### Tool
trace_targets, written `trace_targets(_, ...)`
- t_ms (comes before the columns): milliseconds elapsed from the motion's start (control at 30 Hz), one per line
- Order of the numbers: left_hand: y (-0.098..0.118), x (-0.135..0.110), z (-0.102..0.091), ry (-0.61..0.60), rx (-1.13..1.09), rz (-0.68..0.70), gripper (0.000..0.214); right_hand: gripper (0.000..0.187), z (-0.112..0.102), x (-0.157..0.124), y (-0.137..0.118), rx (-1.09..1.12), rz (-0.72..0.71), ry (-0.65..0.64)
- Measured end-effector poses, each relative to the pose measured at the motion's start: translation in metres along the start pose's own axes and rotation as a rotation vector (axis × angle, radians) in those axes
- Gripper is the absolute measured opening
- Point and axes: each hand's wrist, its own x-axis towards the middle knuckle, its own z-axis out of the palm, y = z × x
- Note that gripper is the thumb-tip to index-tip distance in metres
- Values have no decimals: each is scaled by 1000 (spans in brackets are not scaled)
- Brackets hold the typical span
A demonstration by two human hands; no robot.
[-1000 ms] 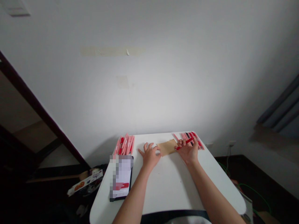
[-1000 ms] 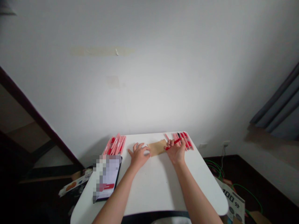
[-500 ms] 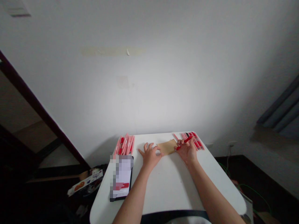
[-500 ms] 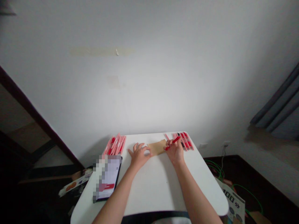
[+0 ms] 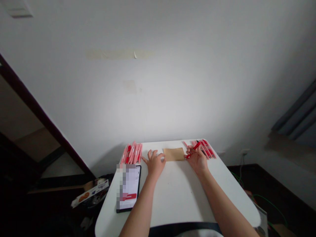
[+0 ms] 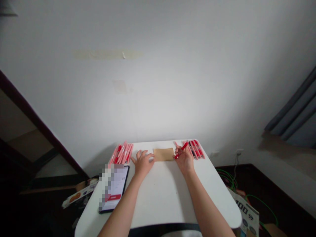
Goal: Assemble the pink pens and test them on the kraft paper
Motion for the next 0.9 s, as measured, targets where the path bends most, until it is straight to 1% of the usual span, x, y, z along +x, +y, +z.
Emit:
trace_targets(167,-7,4,-2,35,51,-93,25,31,1,-1,-1,-31,2,-6)
trace_targets(300,-5,4,-4,40,73,-107,27,32,4,-2,-3,-71,-2,-11)
trace_targets(433,3,1,-6,58,40,-41,27,32,4,-2,-2,-76,-3,-15)
trace_targets(567,14,-6,-3,-8,-5,93,25,32,1,0,1,-42,12,-4)
trace_targets(633,17,-9,-2,-23,-1,137,24,30,-1,1,3,-45,12,4)
trace_targets(767,19,-11,-5,-26,27,150,25,25,-3,2,5,-76,4,32)
trace_targets(900,15,-8,-7,-11,68,141,27,20,-3,1,7,-121,-11,53)
